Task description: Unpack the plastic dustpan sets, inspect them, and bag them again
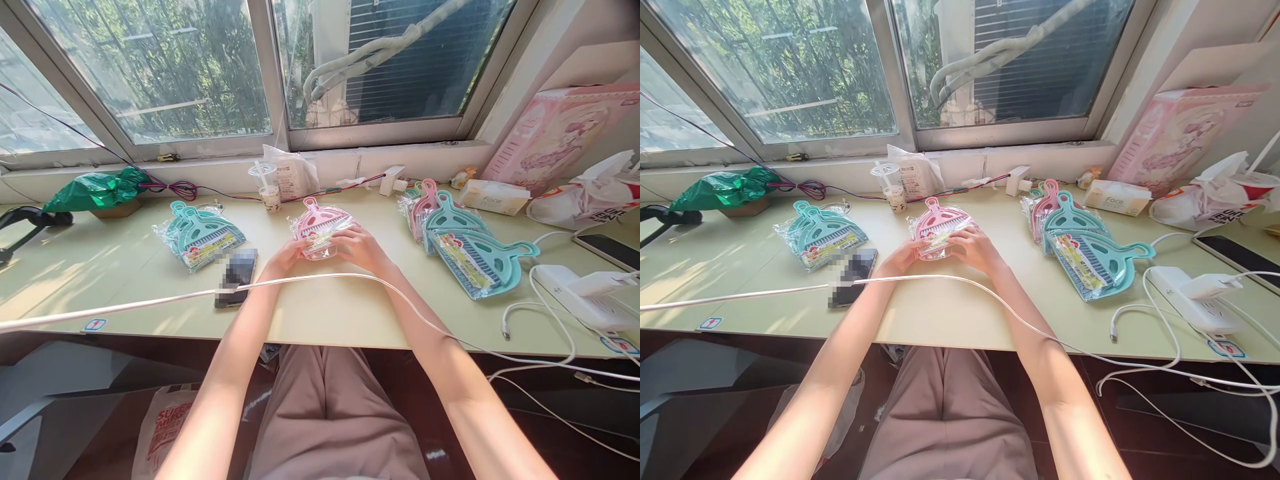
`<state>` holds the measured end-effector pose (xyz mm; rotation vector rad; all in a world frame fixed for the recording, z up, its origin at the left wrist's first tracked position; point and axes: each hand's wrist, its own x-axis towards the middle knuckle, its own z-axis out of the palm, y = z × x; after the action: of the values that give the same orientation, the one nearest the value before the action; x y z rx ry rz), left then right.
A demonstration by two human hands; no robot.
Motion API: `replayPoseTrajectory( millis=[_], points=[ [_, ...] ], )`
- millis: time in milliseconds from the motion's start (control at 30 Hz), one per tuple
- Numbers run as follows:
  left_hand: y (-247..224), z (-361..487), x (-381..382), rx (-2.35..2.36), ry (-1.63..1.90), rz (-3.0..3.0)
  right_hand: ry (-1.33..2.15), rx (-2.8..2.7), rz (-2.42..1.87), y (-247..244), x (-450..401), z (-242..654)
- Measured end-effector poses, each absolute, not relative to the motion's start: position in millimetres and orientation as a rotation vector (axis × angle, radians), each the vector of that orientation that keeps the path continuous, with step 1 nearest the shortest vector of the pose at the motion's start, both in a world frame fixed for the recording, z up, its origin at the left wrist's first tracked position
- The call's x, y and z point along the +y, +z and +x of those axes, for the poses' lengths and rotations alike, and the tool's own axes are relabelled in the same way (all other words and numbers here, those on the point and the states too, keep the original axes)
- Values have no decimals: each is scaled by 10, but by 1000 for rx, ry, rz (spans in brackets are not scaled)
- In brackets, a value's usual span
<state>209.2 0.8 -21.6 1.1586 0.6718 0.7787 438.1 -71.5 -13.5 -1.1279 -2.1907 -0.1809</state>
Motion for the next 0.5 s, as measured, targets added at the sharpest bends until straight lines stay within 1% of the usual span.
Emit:
replayPoseTrajectory(
  millis=[100, 233, 367, 500],
  points=[
    [-191, 2076, 7, 693, 798, 1153, -161, -2109, -1172, -111, -713, 4406],
    [-162, 2045, 17, 715, 815, 1155, -90, -1847, -1257, -72, -690, 4480],
    [-137, 2063, -12, 775, 701, 1187, -34, -1585, -1271, -78, -653, 4498],
    [-119, 2121, -75, 845, 598, 1236, 60, -1464, -1271, -109, -628, 4472]
  ],
)
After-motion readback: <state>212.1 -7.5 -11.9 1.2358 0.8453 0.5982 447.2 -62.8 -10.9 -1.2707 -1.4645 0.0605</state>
